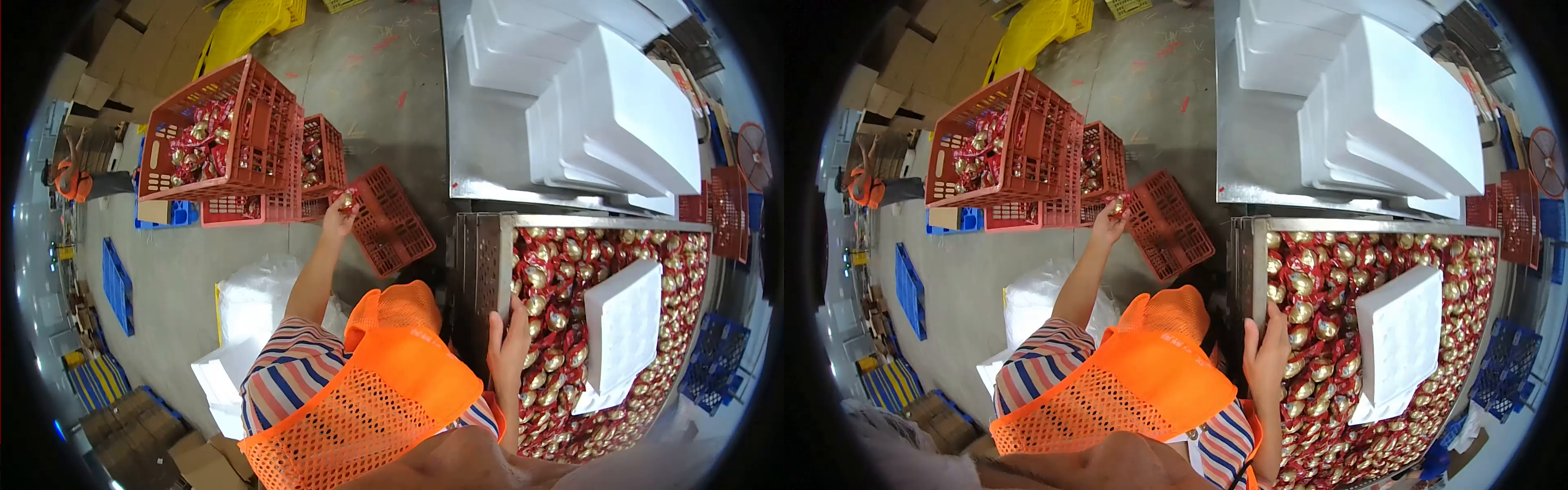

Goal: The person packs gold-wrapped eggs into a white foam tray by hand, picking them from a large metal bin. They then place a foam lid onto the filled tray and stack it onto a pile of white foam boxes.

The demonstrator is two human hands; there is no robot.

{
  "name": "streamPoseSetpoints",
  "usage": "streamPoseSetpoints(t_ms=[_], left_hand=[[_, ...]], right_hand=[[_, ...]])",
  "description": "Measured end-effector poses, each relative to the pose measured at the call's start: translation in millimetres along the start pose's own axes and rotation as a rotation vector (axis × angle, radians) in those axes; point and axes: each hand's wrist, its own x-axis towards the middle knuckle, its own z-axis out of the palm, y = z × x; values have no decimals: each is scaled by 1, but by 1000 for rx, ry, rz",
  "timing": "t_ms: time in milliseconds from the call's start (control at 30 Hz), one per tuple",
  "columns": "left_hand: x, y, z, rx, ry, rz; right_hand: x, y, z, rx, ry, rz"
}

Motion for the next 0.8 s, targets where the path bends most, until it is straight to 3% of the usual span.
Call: streamPoseSetpoints(t_ms=[100, 200, 267, 333, 400, 433, 533, 633, 700, 800], left_hand=[[56, 19, -48, -38, 179, 82], [66, 60, -19, -77, 350, 137], [99, 83, -23, -151, 275, 253], [173, 107, -76, -148, 73, 295], [197, 113, -83, -13, -7, 323], [192, 97, -68, 70, 88, 352], [136, 62, 11, 288, 259, 380], [34, 8, 116, 304, 70, 483], [-46, -25, 182, 413, -221, 562], [-155, -68, 266, 490, -602, 693]], right_hand=[[2, -8, 0, -1, -37, 93], [-1, 0, 5, -92, -30, 103], [2, 0, 4, -77, -74, 156], [0, -1, 2, -107, -87, 161], [-3, 5, 4, -165, -116, 184], [-4, 6, 1, -197, -123, 199], [2, -2, 2, -205, -75, 127], [2, 0, 1, -204, -14, 6], [6, 0, -4, -43, -18, 73], [28, 13, -19, -12, 157, 119]])
